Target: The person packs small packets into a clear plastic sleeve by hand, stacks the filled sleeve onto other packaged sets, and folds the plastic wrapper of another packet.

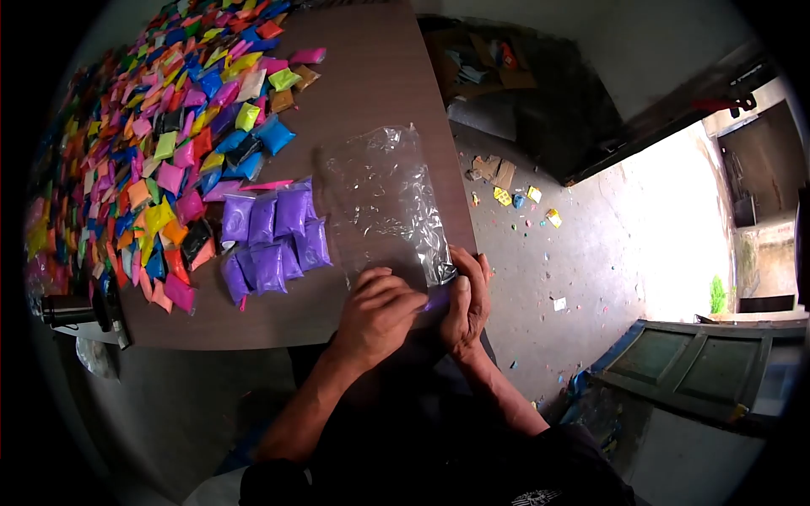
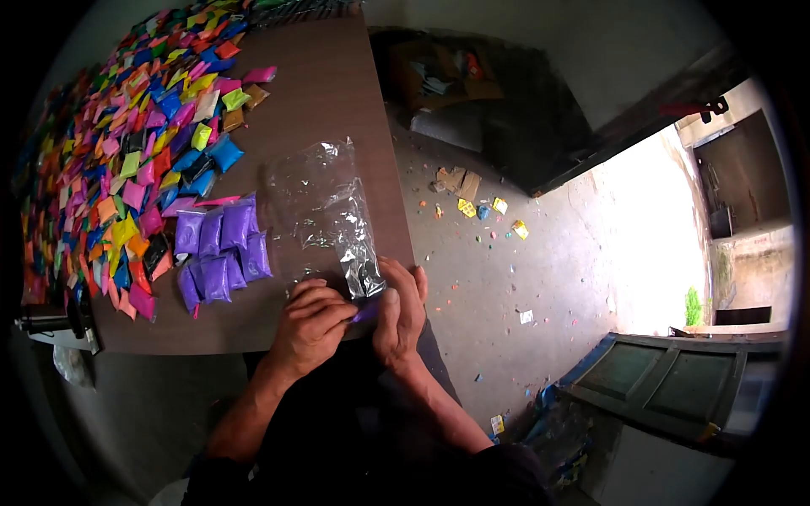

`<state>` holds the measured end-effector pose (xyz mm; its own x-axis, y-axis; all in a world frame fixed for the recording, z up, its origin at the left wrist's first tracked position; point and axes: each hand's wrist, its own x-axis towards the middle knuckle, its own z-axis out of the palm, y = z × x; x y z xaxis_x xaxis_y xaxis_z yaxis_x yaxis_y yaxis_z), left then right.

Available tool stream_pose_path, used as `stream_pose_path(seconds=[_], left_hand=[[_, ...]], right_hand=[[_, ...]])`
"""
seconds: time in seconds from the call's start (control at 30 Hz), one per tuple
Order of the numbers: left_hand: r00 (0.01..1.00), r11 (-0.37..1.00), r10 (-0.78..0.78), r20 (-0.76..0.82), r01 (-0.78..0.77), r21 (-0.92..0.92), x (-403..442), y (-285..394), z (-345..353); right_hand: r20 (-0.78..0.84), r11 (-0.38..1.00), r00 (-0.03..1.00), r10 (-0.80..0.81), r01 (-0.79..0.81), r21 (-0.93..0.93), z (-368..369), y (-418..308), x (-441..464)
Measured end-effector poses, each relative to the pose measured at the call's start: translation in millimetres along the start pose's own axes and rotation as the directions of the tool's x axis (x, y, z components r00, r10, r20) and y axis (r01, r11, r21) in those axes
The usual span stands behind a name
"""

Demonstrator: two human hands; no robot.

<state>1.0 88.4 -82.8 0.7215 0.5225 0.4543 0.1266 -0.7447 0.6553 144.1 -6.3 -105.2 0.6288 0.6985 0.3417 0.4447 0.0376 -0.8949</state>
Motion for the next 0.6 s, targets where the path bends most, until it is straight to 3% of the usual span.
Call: stream_pose_path(seconds=[0.17,0.27,0.33,0.4,0.47,0.5,0.57,0.6], left_hand=[[0.992,0.998,-0.051,0.115,0.045,0.053,2,10,-13],[0.994,0.995,-0.081,0.079,0.076,0.062,8,20,-40],[0.975,0.973,-0.212,-0.072,0.217,0.079,3,14,-68],[0.935,0.894,-0.261,-0.240,0.328,0.306,-7,0,-95],[0.869,0.806,-0.314,-0.381,0.457,0.377,-17,-15,-119],[0.871,0.803,-0.312,-0.379,0.455,0.385,-17,-18,-126],[0.812,0.657,-0.445,-0.378,0.583,0.478,-17,-22,-136],[0.843,0.654,-0.398,-0.361,0.537,0.534,-21,-29,-138]], right_hand=[[-0.036,0.998,0.998,-0.052,0.051,-0.029,4,10,-4],[-0.019,0.998,0.999,-0.035,0.034,-0.053,3,6,-1],[-0.030,0.998,0.999,-0.032,0.030,-0.060,3,5,0],[-0.054,0.998,0.998,-0.037,0.034,-0.058,5,7,-1],[-0.057,0.998,0.998,-0.028,0.025,-0.059,4,4,0],[-0.052,0.997,0.998,-0.030,0.026,-0.070,4,3,0],[-0.043,0.999,0.999,-0.027,0.025,-0.041,5,3,1],[-0.044,0.999,0.999,-0.024,0.022,-0.041,5,2,1]])
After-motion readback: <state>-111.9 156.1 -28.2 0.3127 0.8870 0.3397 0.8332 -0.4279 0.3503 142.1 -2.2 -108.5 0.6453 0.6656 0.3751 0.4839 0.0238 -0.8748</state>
